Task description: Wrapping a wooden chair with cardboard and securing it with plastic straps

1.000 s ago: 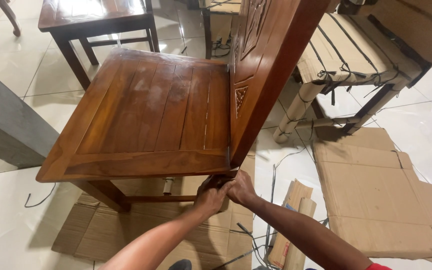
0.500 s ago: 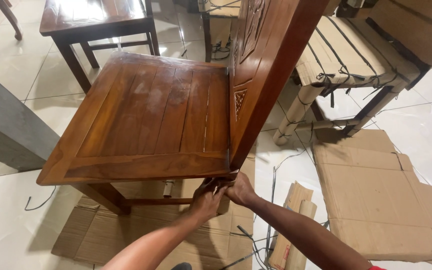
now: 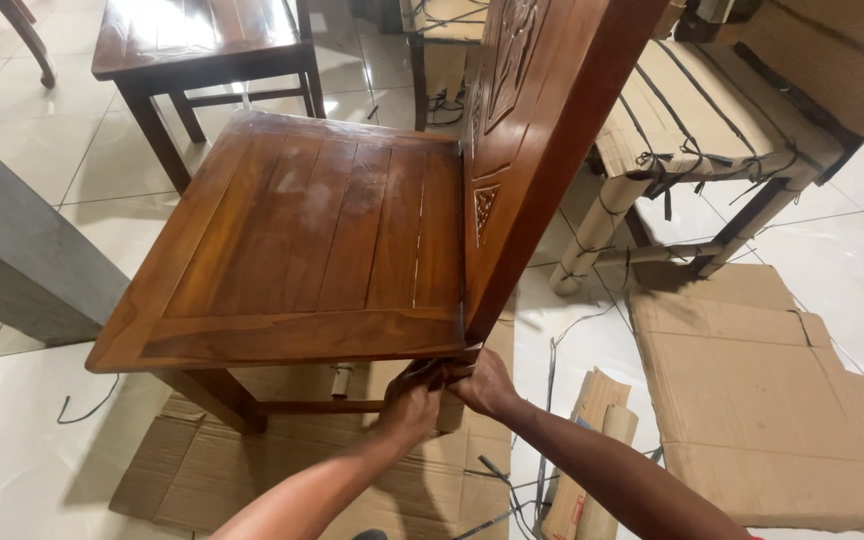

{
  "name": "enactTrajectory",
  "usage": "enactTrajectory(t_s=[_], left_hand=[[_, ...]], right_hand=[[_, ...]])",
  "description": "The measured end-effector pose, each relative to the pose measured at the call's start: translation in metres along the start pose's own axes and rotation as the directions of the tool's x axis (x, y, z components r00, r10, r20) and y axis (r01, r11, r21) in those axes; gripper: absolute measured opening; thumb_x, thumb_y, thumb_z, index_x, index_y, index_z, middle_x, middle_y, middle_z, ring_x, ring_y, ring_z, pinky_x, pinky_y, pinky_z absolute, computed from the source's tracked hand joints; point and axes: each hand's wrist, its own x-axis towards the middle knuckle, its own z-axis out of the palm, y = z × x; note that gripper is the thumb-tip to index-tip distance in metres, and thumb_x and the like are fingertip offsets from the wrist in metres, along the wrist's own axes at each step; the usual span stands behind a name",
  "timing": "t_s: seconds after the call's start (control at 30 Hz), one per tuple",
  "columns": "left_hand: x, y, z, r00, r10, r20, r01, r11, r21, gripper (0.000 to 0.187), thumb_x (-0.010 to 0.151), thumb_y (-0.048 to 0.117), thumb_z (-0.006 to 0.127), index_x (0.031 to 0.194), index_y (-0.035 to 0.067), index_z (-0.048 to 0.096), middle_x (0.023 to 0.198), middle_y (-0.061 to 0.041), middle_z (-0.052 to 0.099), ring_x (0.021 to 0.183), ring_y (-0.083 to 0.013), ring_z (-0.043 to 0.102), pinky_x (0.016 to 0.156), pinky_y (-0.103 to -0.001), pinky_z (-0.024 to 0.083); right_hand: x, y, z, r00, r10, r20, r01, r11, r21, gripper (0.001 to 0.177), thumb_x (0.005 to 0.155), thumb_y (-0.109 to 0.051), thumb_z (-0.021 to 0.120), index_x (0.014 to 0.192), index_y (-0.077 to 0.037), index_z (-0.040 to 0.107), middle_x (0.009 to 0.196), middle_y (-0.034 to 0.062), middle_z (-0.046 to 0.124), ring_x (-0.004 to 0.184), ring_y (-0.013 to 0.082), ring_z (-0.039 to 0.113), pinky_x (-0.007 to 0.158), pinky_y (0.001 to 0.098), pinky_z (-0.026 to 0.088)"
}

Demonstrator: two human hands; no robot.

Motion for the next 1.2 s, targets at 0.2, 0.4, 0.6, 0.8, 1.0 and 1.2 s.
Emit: enactTrajectory(t_s=[0.2, 0.4, 0.6, 0.8, 1.0, 1.2], left_hand=[[0.01, 0.027, -0.021, 0.902, -0.389, 0.189, 0.43, 0.854, -0.295, 0.025, 0.097, 0.019, 0.053, 0.112, 0.009, 0.07, 0.104, -0.009, 0.076, 0.082, -0.0277, 0.072, 0.073, -0.038, 0.055], [0.014, 0.038, -0.026, 0.902, -0.404, 0.151, 0.431, 0.838, -0.335, 0.027, 0.097, 0.015, 0.053, 0.116, 0.01, 0.07, 0.108, -0.009, 0.076, 0.087, -0.0253, 0.073, 0.075, -0.038, 0.057], [0.01, 0.038, -0.024, 0.876, -0.451, 0.171, 0.482, 0.812, -0.329, 0.029, 0.099, 0.022, 0.05, 0.114, 0.006, 0.069, 0.109, -0.011, 0.077, 0.09, -0.0289, 0.073, 0.077, -0.041, 0.055], [0.012, 0.041, -0.023, 0.857, -0.49, 0.161, 0.512, 0.772, -0.377, 0.028, 0.096, 0.018, 0.054, 0.115, 0.008, 0.071, 0.111, -0.007, 0.077, 0.093, -0.0256, 0.073, 0.081, -0.037, 0.054], [0.011, 0.037, -0.019, 0.829, -0.52, 0.207, 0.56, 0.771, -0.304, 0.031, 0.098, 0.025, 0.052, 0.118, 0.009, 0.069, 0.11, -0.009, 0.077, 0.091, -0.0283, 0.073, 0.078, -0.04, 0.055], [0.012, 0.04, -0.024, 0.851, -0.489, 0.194, 0.525, 0.784, -0.33, 0.03, 0.097, 0.024, 0.053, 0.117, 0.011, 0.071, 0.114, -0.008, 0.076, 0.093, -0.0267, 0.073, 0.078, -0.039, 0.055]], right_hand=[[0.011, 0.034, 0.01, 0.969, -0.23, 0.089, 0.245, 0.935, -0.256, 0.048, 0.091, -0.057, 0.053, 0.095, -0.01, 0.065, 0.098, 0.0121, 0.068, 0.092, 0.0305, 0.068, 0.073, 0.0422, 0.06], [0.011, 0.036, 0.009, 0.965, -0.25, 0.085, 0.264, 0.925, -0.273, 0.046, 0.091, -0.053, 0.056, 0.095, -0.008, 0.065, 0.098, 0.0144, 0.068, 0.092, 0.033, 0.068, 0.074, 0.0454, 0.059], [0.015, 0.036, 0.011, 0.973, -0.19, 0.131, 0.221, 0.928, -0.299, 0.053, 0.093, -0.063, 0.05, 0.095, -0.011, 0.06, 0.098, 0.009, 0.068, 0.092, 0.0284, 0.068, 0.073, 0.0415, 0.061], [0.011, 0.031, 0.007, 0.964, -0.24, 0.115, 0.262, 0.933, -0.248, 0.036, 0.093, -0.046, 0.058, 0.084, -0.011, 0.062, 0.088, 0.0086, 0.068, 0.08, 0.0266, 0.068, 0.064, 0.0392, 0.058], [0.011, 0.028, 0.006, 0.975, -0.179, 0.134, 0.209, 0.942, -0.263, 0.038, 0.092, -0.049, 0.06, 0.091, -0.011, 0.062, 0.094, 0.0087, 0.068, 0.088, 0.0288, 0.069, 0.071, 0.0421, 0.062], [0.01, 0.034, 0.006, 0.962, -0.255, 0.1, 0.272, 0.932, -0.241, 0.029, 0.089, -0.039, 0.061, 0.087, -0.01, 0.064, 0.089, 0.009, 0.068, 0.082, 0.0274, 0.069, 0.069, 0.0411, 0.06]])
